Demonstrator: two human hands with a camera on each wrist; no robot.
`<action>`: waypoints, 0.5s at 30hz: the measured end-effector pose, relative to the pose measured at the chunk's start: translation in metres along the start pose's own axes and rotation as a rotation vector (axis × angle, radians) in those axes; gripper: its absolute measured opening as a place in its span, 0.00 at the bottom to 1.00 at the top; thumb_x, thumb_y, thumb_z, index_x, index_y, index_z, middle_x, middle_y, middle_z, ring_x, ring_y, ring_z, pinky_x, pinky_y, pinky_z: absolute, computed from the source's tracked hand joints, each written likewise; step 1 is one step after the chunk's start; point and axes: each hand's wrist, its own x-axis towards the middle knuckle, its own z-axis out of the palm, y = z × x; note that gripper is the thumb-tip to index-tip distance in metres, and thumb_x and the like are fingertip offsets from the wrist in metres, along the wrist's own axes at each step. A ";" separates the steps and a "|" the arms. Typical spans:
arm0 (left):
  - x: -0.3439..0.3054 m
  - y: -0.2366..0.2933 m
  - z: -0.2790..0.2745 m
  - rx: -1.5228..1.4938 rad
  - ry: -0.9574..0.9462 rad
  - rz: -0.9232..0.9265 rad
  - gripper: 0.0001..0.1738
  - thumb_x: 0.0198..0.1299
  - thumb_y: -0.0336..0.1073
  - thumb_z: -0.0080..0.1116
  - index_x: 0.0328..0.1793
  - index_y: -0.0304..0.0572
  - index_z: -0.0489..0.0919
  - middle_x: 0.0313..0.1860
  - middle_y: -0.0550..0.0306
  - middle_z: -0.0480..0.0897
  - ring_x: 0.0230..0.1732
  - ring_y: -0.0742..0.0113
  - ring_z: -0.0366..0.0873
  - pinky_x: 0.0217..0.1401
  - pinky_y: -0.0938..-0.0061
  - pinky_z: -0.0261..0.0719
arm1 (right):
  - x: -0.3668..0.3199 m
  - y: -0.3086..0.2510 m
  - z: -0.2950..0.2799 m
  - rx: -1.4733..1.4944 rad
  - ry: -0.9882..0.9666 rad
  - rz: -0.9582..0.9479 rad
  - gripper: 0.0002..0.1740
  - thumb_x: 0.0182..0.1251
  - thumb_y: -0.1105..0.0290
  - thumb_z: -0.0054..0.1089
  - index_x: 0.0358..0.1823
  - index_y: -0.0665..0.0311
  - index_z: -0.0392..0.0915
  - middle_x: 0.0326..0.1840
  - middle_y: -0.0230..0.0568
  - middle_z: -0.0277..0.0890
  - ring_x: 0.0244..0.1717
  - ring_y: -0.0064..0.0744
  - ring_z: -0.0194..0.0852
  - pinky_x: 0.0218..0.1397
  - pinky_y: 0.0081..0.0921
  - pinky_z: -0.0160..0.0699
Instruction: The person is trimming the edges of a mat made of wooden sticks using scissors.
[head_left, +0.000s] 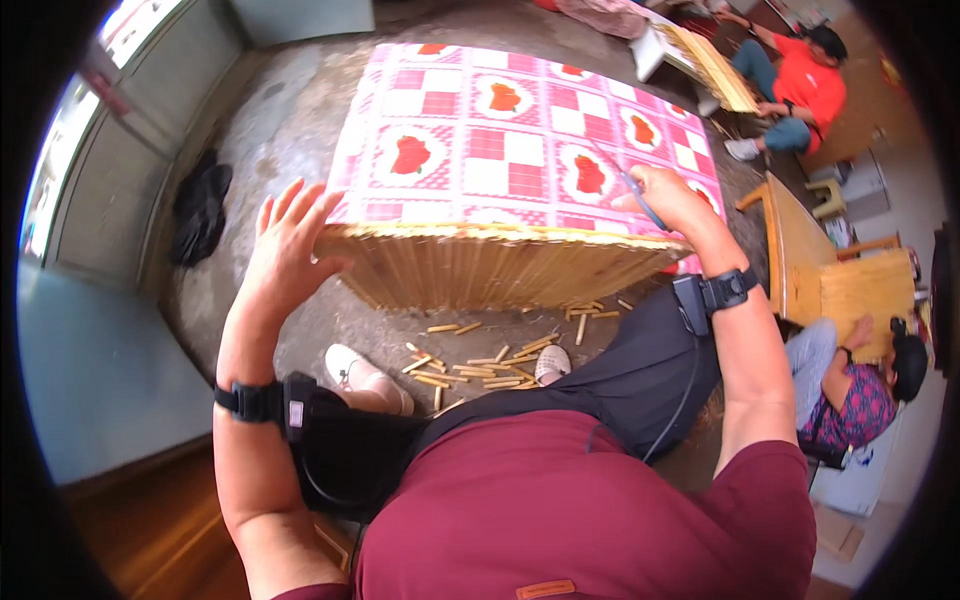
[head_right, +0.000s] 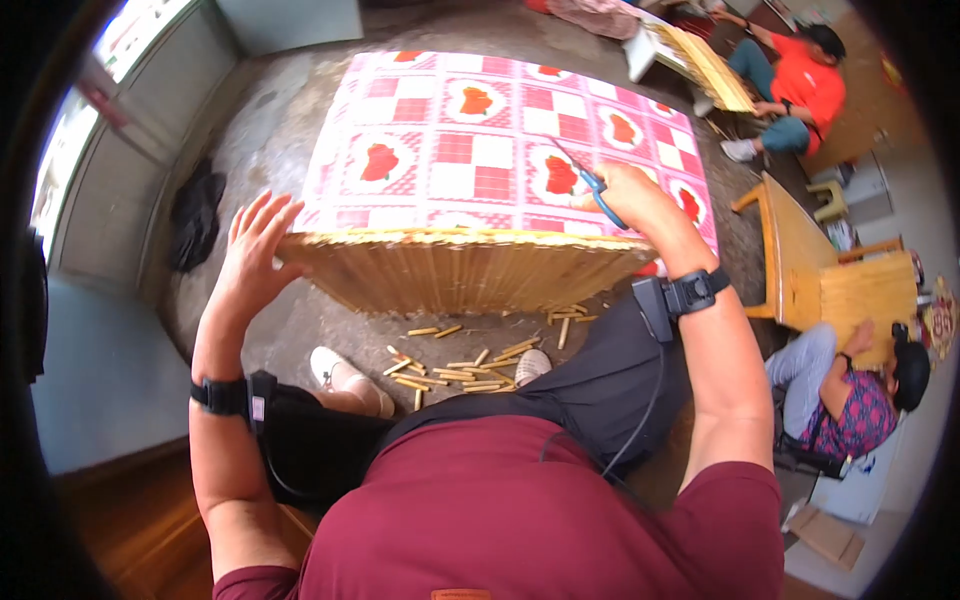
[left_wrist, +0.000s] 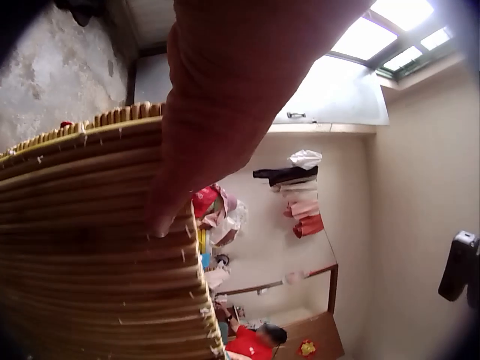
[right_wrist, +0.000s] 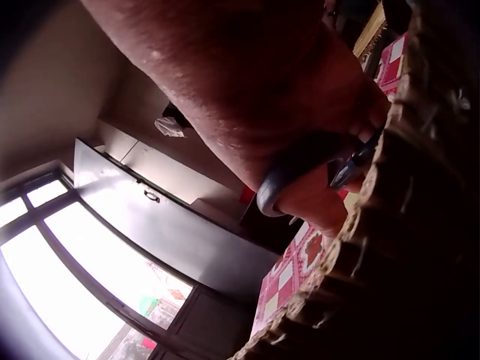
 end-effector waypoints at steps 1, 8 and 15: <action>0.004 0.012 0.000 0.030 -0.019 0.037 0.48 0.38 0.36 0.78 0.71 0.49 0.70 0.72 0.50 0.69 0.77 0.49 0.58 0.80 0.50 0.51 | -0.005 0.013 0.000 -0.080 0.017 0.020 0.21 0.53 0.56 0.74 0.36 0.67 0.79 0.29 0.48 0.79 0.35 0.40 0.79 0.42 0.36 0.73; 0.037 0.099 0.020 0.123 -0.101 0.212 0.51 0.42 0.42 0.76 0.75 0.47 0.64 0.73 0.53 0.68 0.79 0.52 0.55 0.82 0.49 0.44 | -0.009 0.075 -0.005 0.203 -0.041 0.127 0.15 0.56 0.62 0.69 0.35 0.67 0.80 0.26 0.40 0.79 0.27 0.34 0.78 0.31 0.32 0.74; 0.067 0.120 0.038 0.117 0.041 0.284 0.46 0.48 0.51 0.71 0.74 0.48 0.66 0.67 0.50 0.72 0.75 0.51 0.61 0.80 0.48 0.50 | -0.011 0.075 -0.013 0.067 -0.081 0.110 0.19 0.55 0.58 0.72 0.37 0.67 0.79 0.34 0.50 0.80 0.38 0.44 0.78 0.44 0.39 0.74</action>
